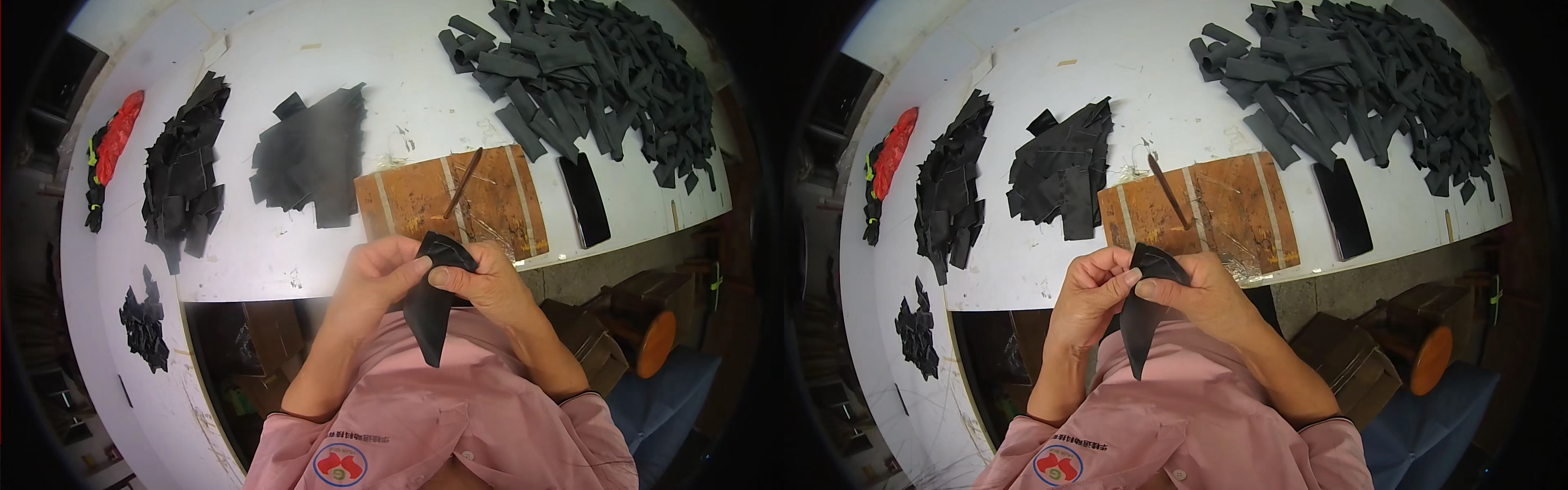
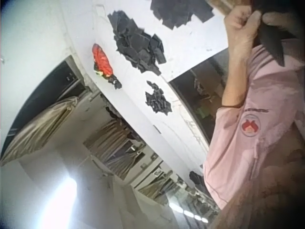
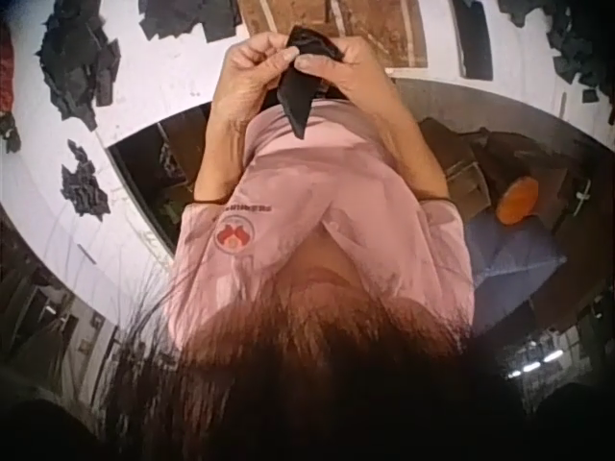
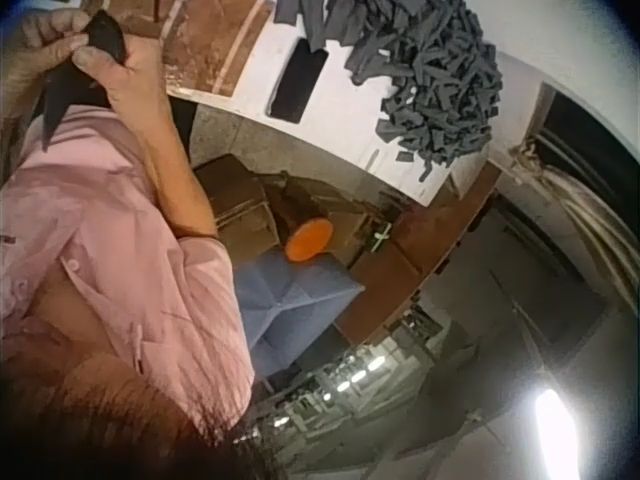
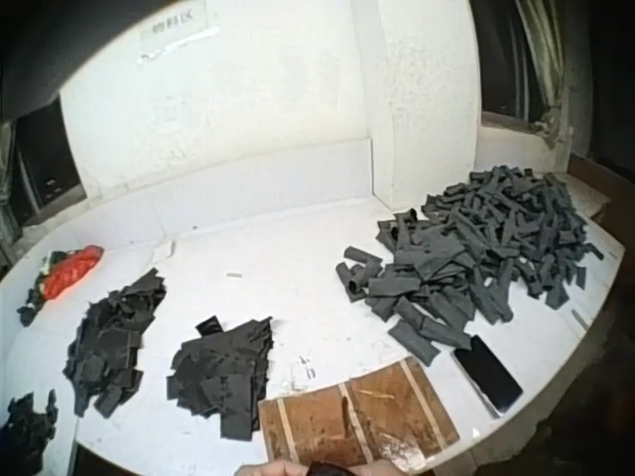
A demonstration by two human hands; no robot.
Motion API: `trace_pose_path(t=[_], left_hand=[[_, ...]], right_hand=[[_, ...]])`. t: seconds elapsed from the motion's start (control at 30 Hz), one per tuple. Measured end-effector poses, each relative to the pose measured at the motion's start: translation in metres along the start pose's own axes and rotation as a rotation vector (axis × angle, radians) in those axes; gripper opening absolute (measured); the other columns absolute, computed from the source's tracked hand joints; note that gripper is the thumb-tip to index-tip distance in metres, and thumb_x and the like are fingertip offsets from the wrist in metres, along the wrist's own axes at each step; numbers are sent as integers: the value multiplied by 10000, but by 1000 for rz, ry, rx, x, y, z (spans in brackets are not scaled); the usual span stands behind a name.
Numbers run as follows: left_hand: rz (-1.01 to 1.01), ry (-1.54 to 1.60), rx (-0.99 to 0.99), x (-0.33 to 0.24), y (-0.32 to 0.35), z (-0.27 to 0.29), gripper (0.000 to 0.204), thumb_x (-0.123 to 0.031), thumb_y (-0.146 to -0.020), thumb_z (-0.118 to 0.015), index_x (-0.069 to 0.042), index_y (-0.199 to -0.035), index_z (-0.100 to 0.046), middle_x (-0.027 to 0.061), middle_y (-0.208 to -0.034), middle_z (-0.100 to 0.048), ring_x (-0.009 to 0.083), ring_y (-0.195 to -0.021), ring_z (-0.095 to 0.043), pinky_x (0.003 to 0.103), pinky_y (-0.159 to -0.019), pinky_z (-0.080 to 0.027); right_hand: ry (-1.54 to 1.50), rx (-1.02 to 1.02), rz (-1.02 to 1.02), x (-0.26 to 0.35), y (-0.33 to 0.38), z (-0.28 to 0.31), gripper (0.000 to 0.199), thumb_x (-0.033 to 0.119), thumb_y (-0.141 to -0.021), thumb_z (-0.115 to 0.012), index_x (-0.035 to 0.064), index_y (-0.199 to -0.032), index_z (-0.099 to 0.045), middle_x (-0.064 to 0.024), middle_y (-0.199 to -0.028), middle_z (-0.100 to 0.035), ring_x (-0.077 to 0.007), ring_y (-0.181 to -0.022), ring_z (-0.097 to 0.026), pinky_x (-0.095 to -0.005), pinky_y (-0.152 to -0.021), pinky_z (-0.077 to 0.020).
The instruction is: Manually folding and organizing small black rectangular pieces of material.
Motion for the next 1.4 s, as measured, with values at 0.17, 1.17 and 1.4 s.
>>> trace_pose_path(t=[0.17, 1.17, 1.4], left_hand=[[-83, 201, -272, 5, 3, -2, 94, -80, -801, -570, -53, -795, -481, 16, -602, -523, 78, -427, -419, 181, -365, -308], [-347, -368, -358, 6, 15, -41, 99, -14, -770, -583, 4, -831, -508, 6, -725, -527, 32, -624, -454, 161, -539, -378], [-245, -205, -347, 12, 3, -23, 11, 9, -766, -554, 15, -759, -547, -22, -639, -511, 28, -569, -456, 168, -472, -369]], right_hand=[[-47, -77, -8, -16, 1, 19, 259, 235, -807, -581, 0, -915, -573, 4, -761, -546, -48, -659, -477, -180, -625, -402], [1200, -435, 807, 7, 12, 0, 248, 68, -546, -673, 39, -565, -427, -76, -595, -401, -243, -549, -452, -346, -449, -364], [1376, -293, 809, 4, 12, -6, 252, 125, -542, -691, 50, -582, -454, -68, -626, -417, -216, -549, -446, -319, -460, -374]])
Point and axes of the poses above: each hand's wrist, its own y-axis away from the middle knuckle, its own z-axis out of the back of the hand, x = y × z, the point moved 3 cm from there along -y, towards the middle knuckle
